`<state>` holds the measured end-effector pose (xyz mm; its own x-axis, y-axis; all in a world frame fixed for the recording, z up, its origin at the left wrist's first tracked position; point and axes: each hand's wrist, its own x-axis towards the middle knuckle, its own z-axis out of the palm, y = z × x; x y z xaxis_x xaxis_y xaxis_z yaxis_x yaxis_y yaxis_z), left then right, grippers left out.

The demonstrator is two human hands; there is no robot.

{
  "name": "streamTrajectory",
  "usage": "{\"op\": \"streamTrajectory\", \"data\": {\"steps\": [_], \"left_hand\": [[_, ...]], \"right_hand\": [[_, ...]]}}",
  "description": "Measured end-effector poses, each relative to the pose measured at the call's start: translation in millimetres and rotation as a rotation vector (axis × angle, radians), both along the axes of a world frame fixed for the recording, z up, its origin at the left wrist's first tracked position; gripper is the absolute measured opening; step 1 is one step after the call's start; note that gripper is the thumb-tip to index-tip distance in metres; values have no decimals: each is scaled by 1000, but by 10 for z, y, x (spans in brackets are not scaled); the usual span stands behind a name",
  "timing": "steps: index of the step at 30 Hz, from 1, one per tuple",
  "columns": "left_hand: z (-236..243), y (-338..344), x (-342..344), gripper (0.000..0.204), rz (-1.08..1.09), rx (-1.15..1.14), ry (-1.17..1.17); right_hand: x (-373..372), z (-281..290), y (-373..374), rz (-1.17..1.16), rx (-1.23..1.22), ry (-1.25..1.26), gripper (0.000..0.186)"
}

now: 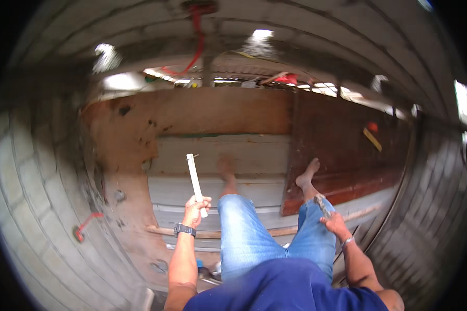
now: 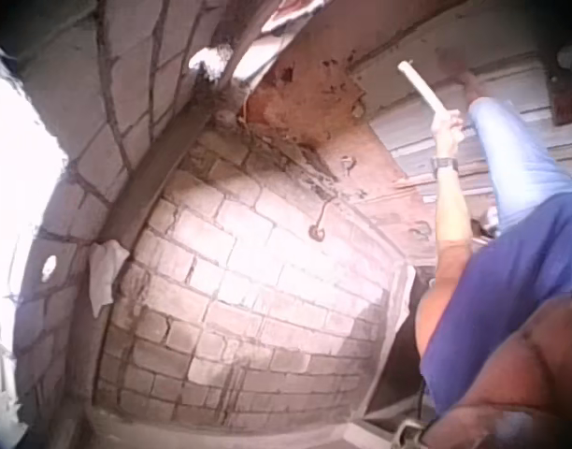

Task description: The recorder is installing flexible red conduit and electrical wiring into a junction box on a concrete wall and managing site materials.

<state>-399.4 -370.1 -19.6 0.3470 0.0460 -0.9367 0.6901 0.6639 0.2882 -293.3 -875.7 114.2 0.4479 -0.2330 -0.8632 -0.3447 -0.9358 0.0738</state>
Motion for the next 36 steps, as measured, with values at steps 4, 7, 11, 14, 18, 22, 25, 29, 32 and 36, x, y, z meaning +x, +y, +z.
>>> {"op": "streamTrajectory", "data": {"steps": [4, 7, 11, 14, 18, 22, 25, 29, 32, 36], "left_hand": [[548, -132, 612, 3, -678, 519, -109], [783, -464, 1231, 16, -913, 957, -364], [1490, -1393, 2324, 29, -888, 1018, -662], [1806, -2155, 2990, 25, -1010, 977, -704], [2439, -3388, 3547, 23, -1374, 1019, -912], [2703, -4107, 3521, 22, -1625, 1119, -919], [2810, -4536, 3342, 25, -1747, 1179, -986], [2762, -4439, 3136, 47, -1760, 1183, -613], [2829, -4467, 3084, 45, -1640, 1122, -524], [2438, -4268, 3168, 39, -1451, 1011, -546]], "right_hand": [[-71, 346, -528, -175, 14, -66, 40], [-269, 376, -1083, -285, -19, -95, 42], [-527, 498, -1699, -420, -40, -214, 38], [-655, 503, -2165, -495, -18, -198, 39], [-751, 469, -2797, -608, 19, -136, 38], [-752, 677, -3362, -711, 81, -110, 38], [-741, 866, -3817, -772, 76, -86, 36], [-719, 1038, -4221, -800, 81, -169, 35], [-734, 1346, -4310, -986, 64, -55, 40], [-885, 1483, -4176, -824, -5, -160, 42]]}}
